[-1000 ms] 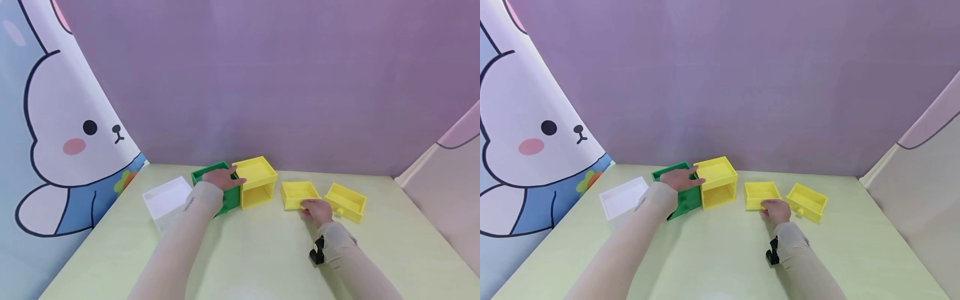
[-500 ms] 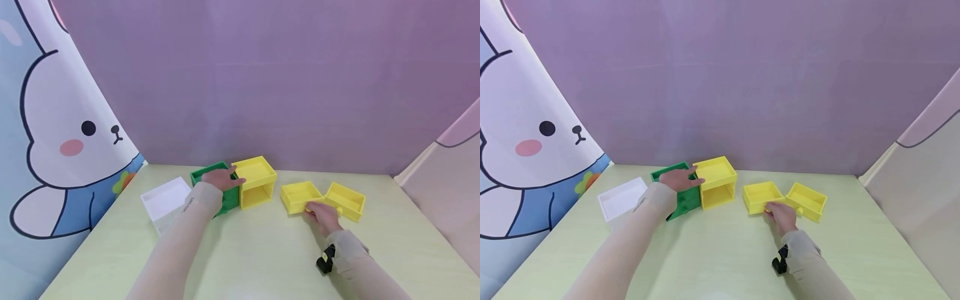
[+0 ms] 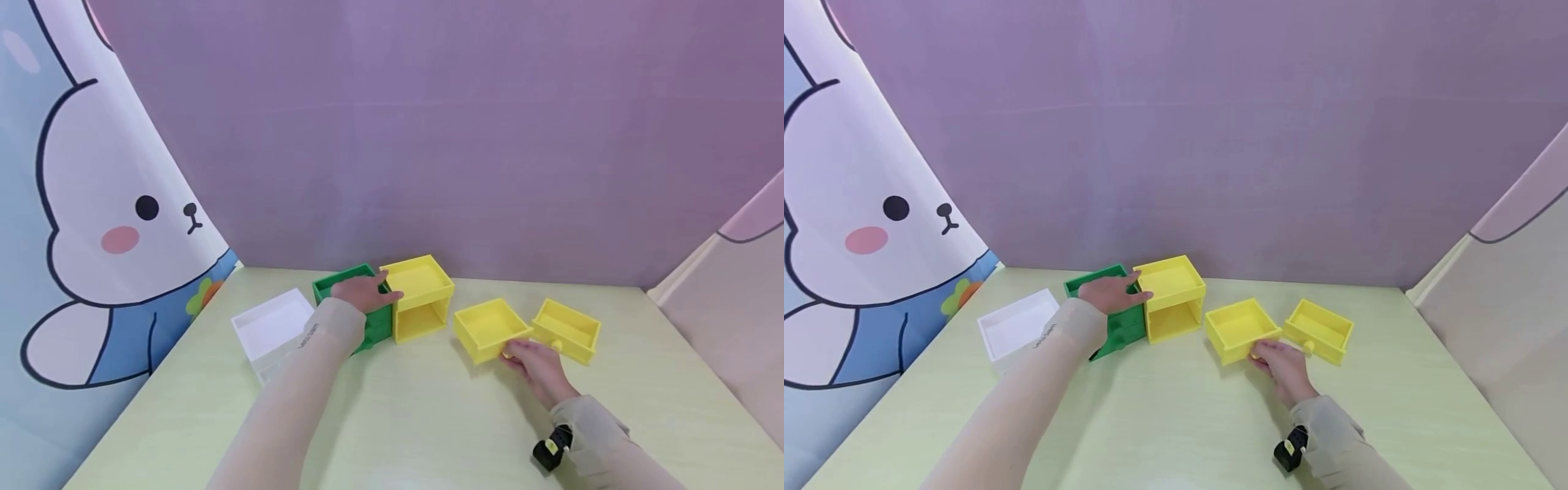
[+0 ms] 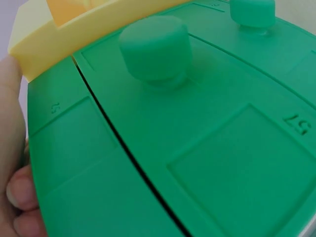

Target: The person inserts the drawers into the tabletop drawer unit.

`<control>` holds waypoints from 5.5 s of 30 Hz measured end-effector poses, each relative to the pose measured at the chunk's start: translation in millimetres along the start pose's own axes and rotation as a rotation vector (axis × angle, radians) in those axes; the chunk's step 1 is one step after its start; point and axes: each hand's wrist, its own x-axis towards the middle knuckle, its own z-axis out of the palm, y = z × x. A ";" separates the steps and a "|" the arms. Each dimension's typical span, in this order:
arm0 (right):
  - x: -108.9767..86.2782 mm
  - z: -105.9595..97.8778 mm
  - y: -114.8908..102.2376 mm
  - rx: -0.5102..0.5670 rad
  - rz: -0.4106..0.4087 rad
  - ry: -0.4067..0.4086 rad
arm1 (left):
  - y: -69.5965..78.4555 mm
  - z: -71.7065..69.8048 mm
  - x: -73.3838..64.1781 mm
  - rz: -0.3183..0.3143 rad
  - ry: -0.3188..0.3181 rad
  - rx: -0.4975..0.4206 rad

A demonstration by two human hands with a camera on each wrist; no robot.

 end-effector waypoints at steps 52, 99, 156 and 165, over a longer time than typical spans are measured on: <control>-17.7 90.2 34.4 -0.018 0.051 -0.030 | -4.3 -4.4 -18.5 0.005 -0.015 -0.033; 4.8 92.4 26.4 -0.135 0.203 -0.212 | -6.2 -5.2 -16.2 -0.004 -0.036 -0.040; 41.3 130.0 34.0 -0.016 0.166 -0.067 | -7.5 -3.1 -23.9 0.036 -0.001 -0.034; 42.3 128.3 33.1 -0.029 0.175 -0.076 | -8.7 0.1 -17.4 0.040 -0.007 -0.024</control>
